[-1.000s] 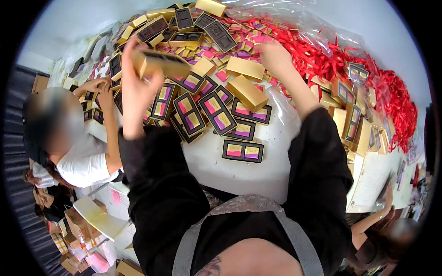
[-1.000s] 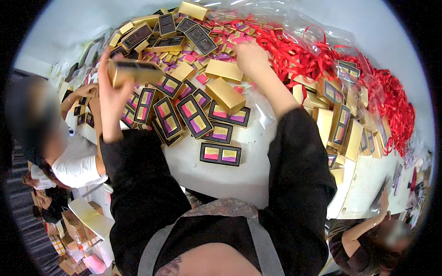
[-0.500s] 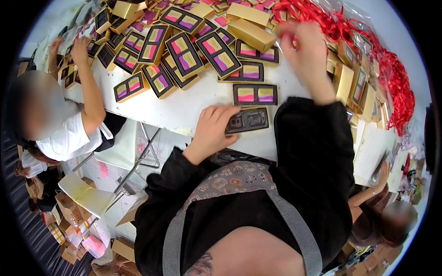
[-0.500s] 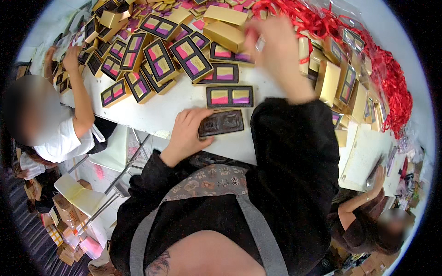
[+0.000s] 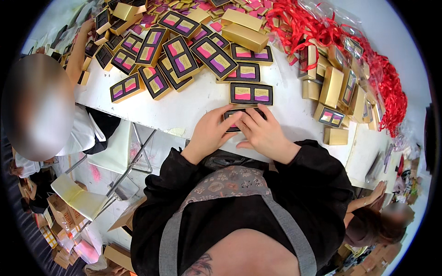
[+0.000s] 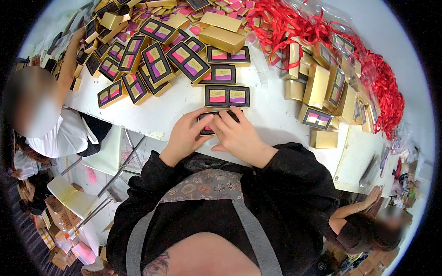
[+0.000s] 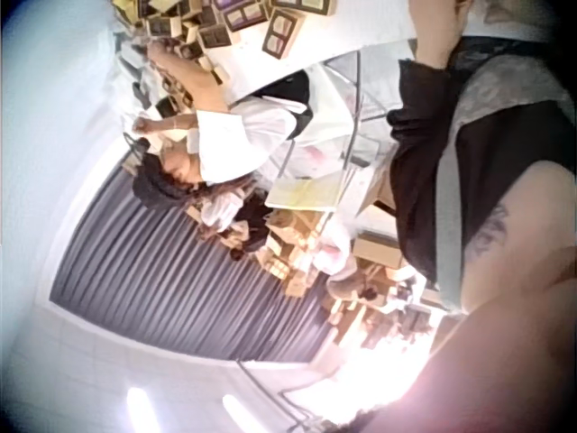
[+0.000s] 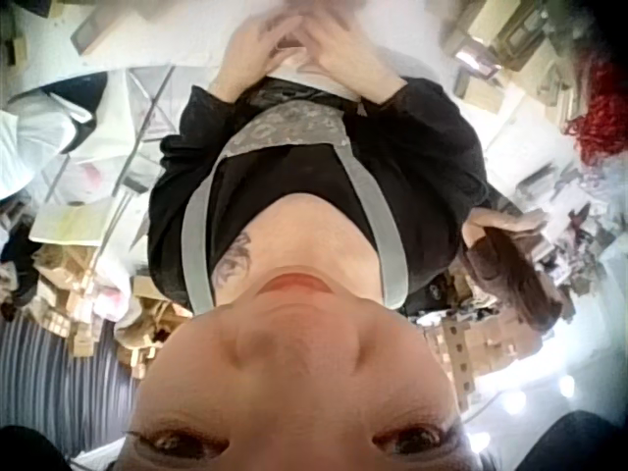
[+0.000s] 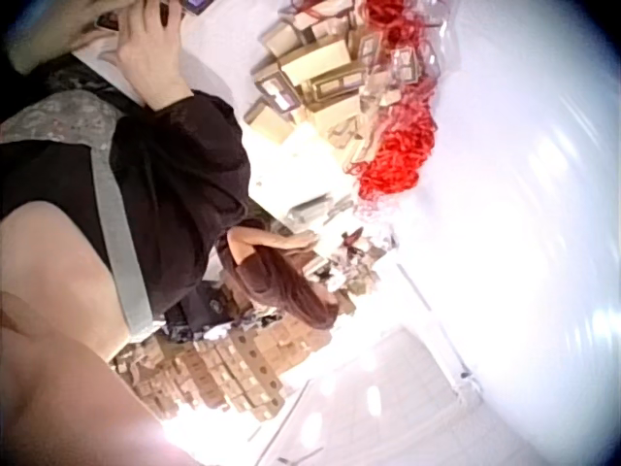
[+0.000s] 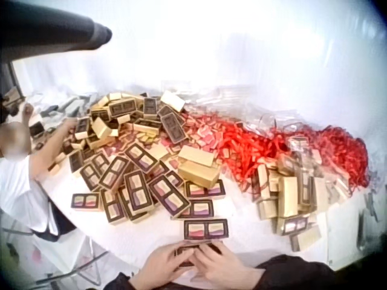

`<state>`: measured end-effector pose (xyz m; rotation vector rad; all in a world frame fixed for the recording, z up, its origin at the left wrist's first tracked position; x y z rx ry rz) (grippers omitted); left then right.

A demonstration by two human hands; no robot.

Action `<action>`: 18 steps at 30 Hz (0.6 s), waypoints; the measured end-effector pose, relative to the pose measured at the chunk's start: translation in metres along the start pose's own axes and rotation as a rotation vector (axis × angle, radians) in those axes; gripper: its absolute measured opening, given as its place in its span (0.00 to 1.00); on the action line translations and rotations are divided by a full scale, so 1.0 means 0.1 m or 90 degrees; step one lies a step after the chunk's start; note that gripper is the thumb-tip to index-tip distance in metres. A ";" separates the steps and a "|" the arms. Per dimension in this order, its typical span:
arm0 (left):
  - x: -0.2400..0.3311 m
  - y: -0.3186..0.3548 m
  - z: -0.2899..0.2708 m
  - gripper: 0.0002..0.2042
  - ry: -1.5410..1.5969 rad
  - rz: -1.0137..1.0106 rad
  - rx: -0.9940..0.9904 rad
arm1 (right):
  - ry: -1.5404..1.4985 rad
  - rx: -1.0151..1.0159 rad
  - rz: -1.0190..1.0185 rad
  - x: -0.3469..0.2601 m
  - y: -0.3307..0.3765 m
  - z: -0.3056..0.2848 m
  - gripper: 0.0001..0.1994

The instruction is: The person places small rectangular makeup compacts into gold cardboard boxes at a workbench. They pick up a compact, insert it into a box, and then place the box into a clear plastic bag. This process is repeated for multiple units.

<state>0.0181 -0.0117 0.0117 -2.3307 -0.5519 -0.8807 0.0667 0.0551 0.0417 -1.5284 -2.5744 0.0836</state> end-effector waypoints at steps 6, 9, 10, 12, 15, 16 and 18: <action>0.09 -0.06 -0.05 0.28 -0.033 0.020 -0.030 | -0.177 0.094 0.350 2.14 -1.23 -0.01 0.08; 0.08 -0.10 -0.08 0.28 0.013 0.020 -0.015 | -0.113 0.082 0.263 3.13 -2.02 0.62 0.11; 0.05 -0.13 -0.11 0.28 0.026 0.015 -0.007 | -0.088 0.075 0.236 3.28 -2.15 0.81 0.13; 0.01 -0.10 -0.14 0.28 0.053 -0.012 0.013 | -0.044 0.053 0.173 3.32 -2.33 1.08 0.16; -0.04 -0.12 -0.19 0.28 0.030 -0.018 0.032 | 0.076 -0.005 0.141 3.30 -2.54 1.06 0.12; -0.03 -0.09 -0.17 0.28 0.027 -0.018 0.035 | 0.141 -0.052 0.140 3.25 -2.50 1.08 0.11; -0.04 -0.07 -0.15 0.27 0.032 -0.028 0.033 | 0.112 0.053 0.155 3.16 -2.36 0.85 0.08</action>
Point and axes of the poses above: each hand's wrist, its own y-axis away from the middle knuckle, its own z-axis out of the palm, x = y × z, the point moved 10 cm from there along -y, towards the middle knuckle, and after that the axes turned 7 degrees about y, right-handed, at the moved point
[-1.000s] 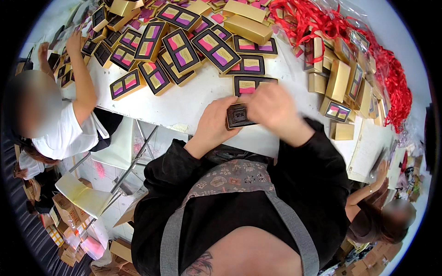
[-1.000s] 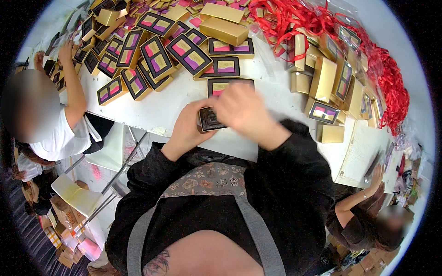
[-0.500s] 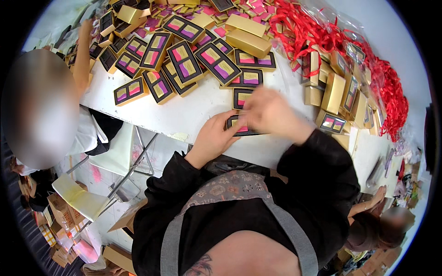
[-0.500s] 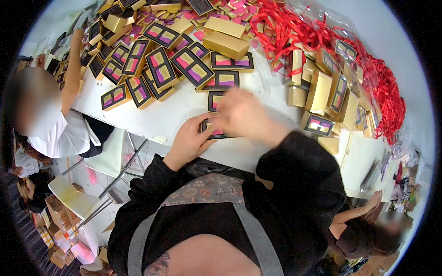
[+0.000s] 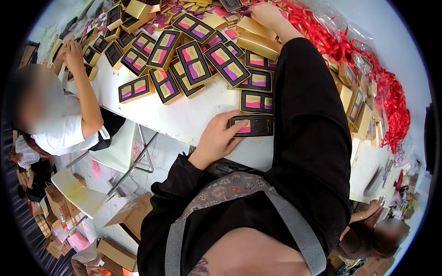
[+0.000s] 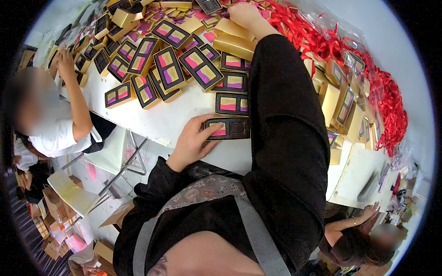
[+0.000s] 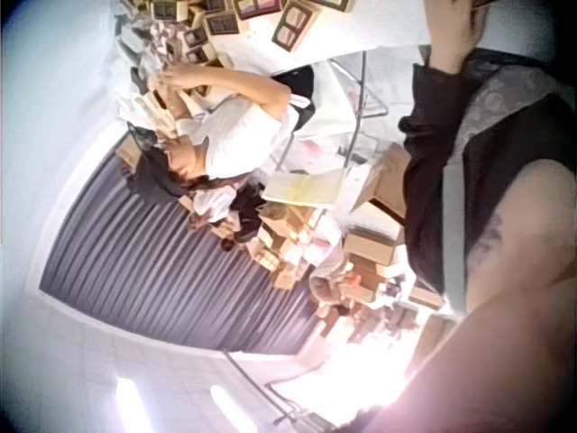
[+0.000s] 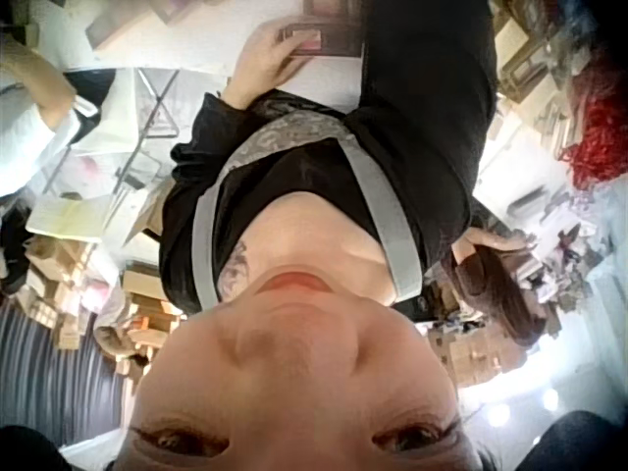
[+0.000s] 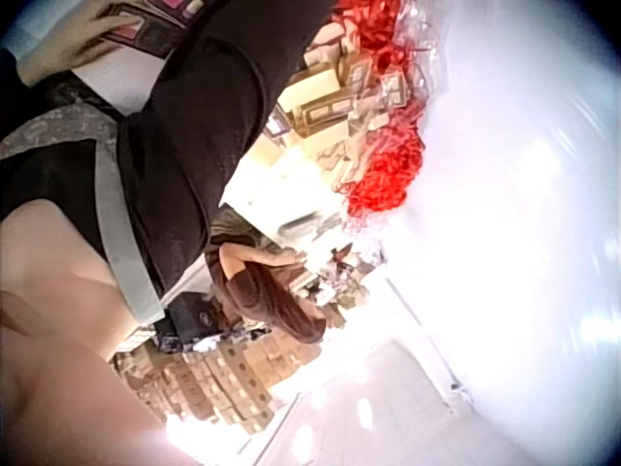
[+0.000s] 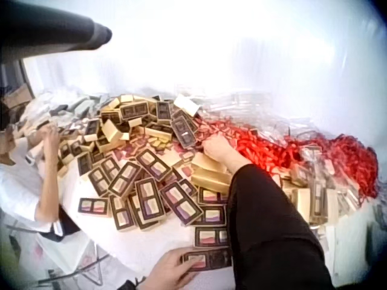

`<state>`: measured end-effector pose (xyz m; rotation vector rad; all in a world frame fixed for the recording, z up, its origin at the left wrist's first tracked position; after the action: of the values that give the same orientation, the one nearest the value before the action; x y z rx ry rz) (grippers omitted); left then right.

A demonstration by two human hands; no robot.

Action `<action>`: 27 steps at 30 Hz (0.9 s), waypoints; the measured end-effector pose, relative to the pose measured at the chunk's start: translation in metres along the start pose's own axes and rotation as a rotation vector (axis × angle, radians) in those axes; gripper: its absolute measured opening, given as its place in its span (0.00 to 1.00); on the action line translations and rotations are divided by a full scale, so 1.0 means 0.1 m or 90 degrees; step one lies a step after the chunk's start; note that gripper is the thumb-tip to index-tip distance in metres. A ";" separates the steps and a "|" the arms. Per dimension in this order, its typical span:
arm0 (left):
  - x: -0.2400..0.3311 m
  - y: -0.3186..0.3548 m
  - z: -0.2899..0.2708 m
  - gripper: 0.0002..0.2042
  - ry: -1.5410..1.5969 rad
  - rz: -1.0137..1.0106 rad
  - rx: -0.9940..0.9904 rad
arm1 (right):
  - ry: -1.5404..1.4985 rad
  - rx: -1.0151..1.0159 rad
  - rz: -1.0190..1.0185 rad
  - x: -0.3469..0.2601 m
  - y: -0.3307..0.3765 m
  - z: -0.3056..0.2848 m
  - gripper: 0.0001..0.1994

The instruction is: The person places small rectangular makeup compacts into gold cardboard boxes at a workbench. They pick up a compact, insert it into a box, and then place the box into a clear plastic bag. This process is repeated for multiple units.

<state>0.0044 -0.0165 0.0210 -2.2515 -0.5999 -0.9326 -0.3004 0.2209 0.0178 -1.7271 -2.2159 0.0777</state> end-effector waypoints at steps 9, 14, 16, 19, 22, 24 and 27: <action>-0.20 0.01 -0.01 0.22 0.103 -0.105 -0.020 | -0.351 0.048 -0.334 -1.52 2.08 -1.69 0.01; -0.18 -0.04 -0.01 0.20 0.112 -0.108 -0.047 | -0.278 0.090 -0.283 -2.02 2.76 -1.60 0.08; -0.16 -0.04 -0.01 0.20 0.109 -0.105 -0.039 | -0.363 0.090 -0.106 -1.79 2.85 -1.48 0.10; -0.16 -0.03 0.00 0.20 0.115 -0.107 -0.032 | -0.370 0.112 -0.043 -1.81 3.01 -1.51 0.15; -0.24 0.00 -0.01 0.20 0.122 -0.106 -0.046 | -0.303 0.088 -0.107 -1.93 3.16 -1.42 0.19; -0.19 -0.05 0.03 0.20 0.110 -0.088 -0.060 | -0.239 0.065 -0.157 -1.93 3.20 -1.38 0.22; -0.17 -0.19 -0.05 0.19 0.019 -0.057 -0.148 | -0.226 0.050 -0.145 -2.03 3.05 -1.40 0.21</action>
<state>-0.0201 -0.0092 0.0180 -2.4271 -0.6095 -1.1296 0.0682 0.0863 0.0312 -1.5010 -2.6072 0.4414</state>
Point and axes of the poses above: each hand's wrist, its own y-axis away from the middle knuckle, its own z-axis out of the palm, x = y × z, the point moved 10 cm from there along -y, towards the middle knuckle, and after that the axes turned 7 degrees about y, right-handed, at the moved point
